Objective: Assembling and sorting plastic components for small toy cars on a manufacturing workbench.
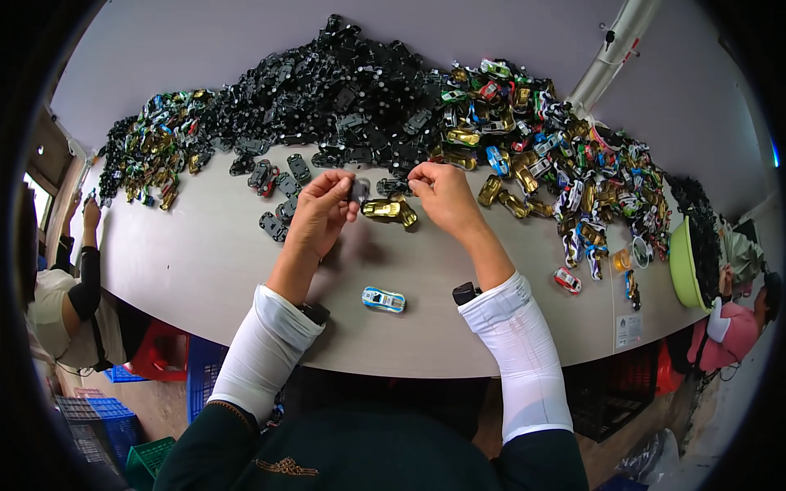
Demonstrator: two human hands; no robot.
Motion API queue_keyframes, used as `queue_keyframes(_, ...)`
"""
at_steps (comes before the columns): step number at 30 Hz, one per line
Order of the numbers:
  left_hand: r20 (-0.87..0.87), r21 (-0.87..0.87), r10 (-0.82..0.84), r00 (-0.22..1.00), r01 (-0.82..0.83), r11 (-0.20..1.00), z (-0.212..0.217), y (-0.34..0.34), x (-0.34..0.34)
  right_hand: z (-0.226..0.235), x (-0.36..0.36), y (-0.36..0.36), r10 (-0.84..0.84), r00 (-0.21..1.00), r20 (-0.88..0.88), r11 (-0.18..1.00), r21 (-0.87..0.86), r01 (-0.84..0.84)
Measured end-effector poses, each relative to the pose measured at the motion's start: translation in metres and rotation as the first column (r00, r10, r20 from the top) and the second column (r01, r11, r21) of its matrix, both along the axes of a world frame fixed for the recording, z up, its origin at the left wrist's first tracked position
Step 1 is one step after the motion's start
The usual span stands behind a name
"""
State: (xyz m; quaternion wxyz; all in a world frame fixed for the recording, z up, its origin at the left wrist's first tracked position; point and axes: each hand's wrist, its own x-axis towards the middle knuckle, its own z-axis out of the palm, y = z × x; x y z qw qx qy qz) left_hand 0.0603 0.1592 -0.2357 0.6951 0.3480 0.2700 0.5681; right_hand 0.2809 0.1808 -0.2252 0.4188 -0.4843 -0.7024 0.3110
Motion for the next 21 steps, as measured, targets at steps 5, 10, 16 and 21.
queue_keyframes(5,0.131,-0.044,0.039,0.991,-0.033,0.998,0.000,0.001,-0.003,0.022,-0.017,-0.019,0.107,0.983,0.151,0.993,-0.073,-0.097)
queue_keyframes(10,0.018,-0.014,0.065,0.998,-0.065,0.998,-0.007,0.003,-0.006,-0.006,-0.036,-0.027,0.056,0.851,0.523,0.949,0.237,-0.208)
queue_keyframes(16,0.055,-0.013,0.036,0.998,-0.035,0.999,-0.006,0.001,-0.003,-0.012,-0.031,-0.016,-0.018,0.977,0.211,0.989,0.147,-0.013)
queue_keyframes(21,0.076,-0.074,-0.013,0.997,0.019,0.997,-0.006,-0.001,0.000,-0.007,-0.027,-0.013,0.083,0.983,-0.167,0.990,-0.101,-0.101)
